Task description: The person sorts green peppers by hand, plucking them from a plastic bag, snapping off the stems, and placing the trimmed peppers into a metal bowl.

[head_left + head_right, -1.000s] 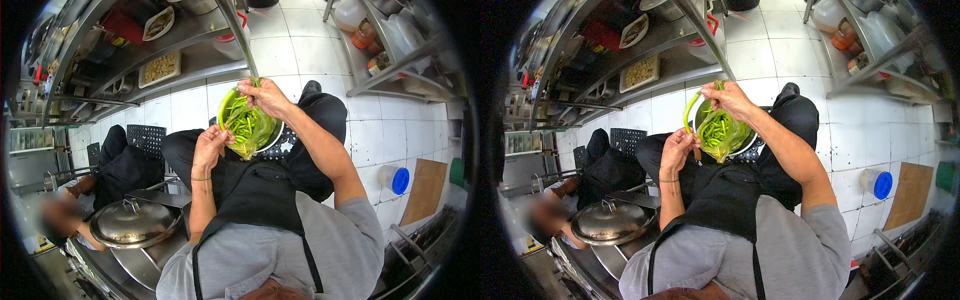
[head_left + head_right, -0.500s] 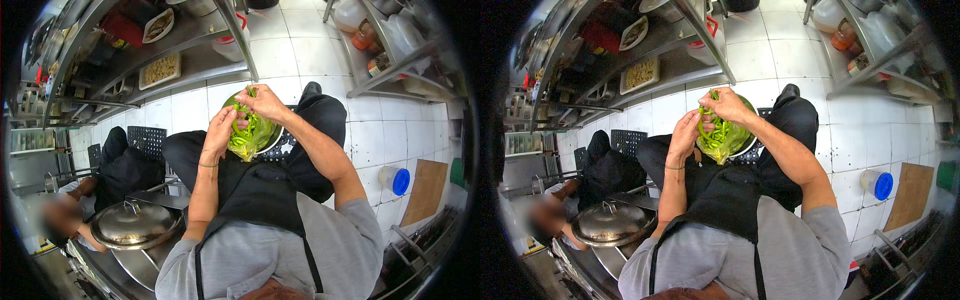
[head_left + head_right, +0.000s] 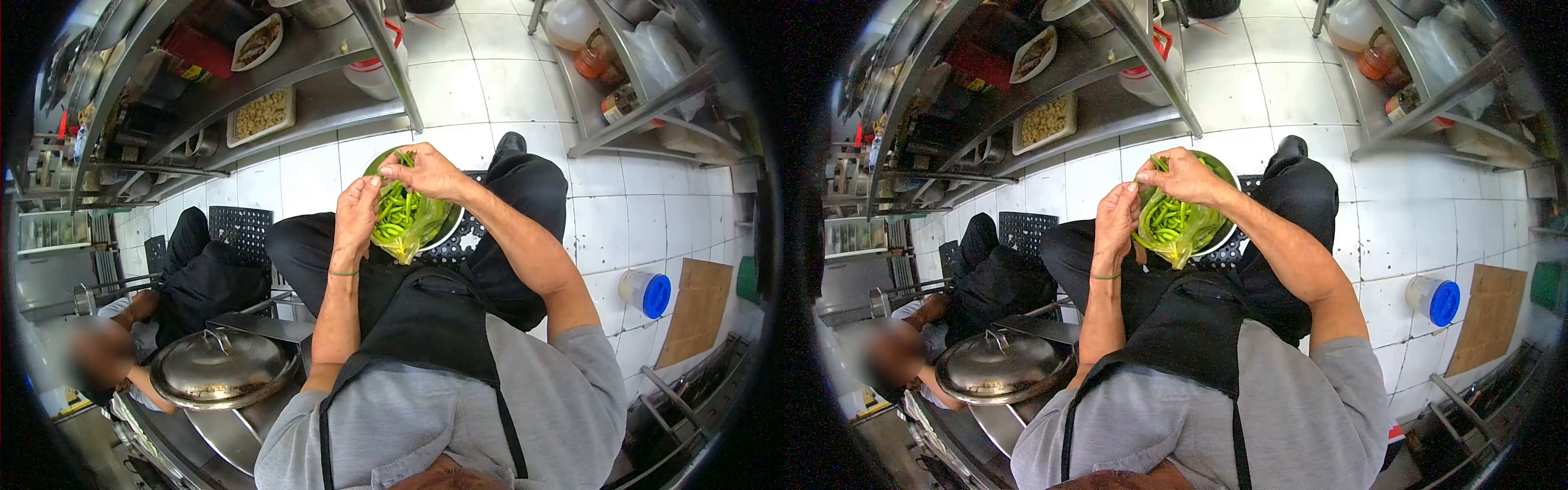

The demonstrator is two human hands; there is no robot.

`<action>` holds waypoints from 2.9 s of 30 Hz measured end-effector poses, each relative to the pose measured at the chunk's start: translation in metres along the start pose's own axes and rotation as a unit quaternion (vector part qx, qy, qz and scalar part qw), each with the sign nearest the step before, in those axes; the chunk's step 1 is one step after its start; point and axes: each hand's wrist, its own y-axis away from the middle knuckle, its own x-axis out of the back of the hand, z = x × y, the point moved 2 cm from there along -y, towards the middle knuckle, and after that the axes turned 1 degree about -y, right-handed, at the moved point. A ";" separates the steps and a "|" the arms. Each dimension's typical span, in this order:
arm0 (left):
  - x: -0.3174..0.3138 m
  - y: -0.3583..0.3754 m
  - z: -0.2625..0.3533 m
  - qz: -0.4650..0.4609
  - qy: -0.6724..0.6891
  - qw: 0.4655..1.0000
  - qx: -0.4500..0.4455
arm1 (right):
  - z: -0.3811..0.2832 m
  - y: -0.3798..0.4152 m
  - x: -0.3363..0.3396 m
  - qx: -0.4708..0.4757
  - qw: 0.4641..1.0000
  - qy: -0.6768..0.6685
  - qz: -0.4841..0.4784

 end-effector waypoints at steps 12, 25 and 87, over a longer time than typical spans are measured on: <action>0.010 -0.008 0.013 -0.002 0.047 0.999 0.010 | -0.006 0.000 0.012 -0.097 0.908 -0.407 0.021; 0.035 -0.094 -0.193 -0.038 -0.645 0.763 -0.021 | -0.003 0.000 0.028 -0.129 0.897 -0.419 0.064; 0.063 -0.070 -0.077 -0.063 -0.605 0.788 -0.092 | -0.009 0.000 0.029 -0.123 0.930 -0.332 0.098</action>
